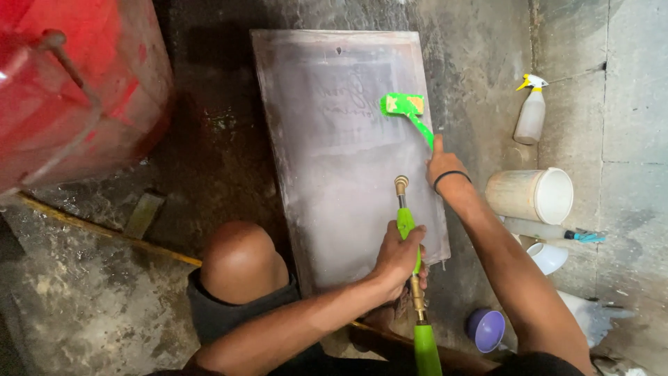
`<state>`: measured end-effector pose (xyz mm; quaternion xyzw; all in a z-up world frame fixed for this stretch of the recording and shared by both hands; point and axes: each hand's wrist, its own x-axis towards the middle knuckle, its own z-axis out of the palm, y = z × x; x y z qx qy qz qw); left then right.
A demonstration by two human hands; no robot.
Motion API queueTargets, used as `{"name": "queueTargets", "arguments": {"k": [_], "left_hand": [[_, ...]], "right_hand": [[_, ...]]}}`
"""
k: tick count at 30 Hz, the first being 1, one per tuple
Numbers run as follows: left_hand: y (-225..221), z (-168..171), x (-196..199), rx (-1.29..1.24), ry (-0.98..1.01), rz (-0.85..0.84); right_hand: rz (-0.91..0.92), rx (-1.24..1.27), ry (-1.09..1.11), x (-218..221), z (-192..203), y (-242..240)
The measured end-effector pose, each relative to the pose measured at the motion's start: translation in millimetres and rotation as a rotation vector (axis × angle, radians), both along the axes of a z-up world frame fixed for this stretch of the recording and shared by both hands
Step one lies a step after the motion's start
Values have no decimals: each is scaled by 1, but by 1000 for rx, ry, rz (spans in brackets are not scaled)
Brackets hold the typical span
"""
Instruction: Washing and scrubbing screen printing frames to remove ink or emulsion residues.
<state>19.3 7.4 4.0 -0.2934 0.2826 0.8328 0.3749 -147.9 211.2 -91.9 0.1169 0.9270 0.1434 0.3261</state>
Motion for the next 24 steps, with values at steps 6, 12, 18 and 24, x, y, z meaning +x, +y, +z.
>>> {"name": "queueTargets", "arguments": {"k": [6, 12, 18, 24], "left_hand": [[2, 7, -3, 21, 10, 59], [2, -2, -4, 9, -12, 79], [6, -5, 1, 20, -16, 69], [10, -19, 5, 7, -15, 19]], "right_hand": [[-156, 29, -185, 105, 42, 4], [-70, -8, -81, 33, 22, -1], [-74, 2, -136, 89, 50, -23], [-190, 29, -242, 97, 49, -4]]}}
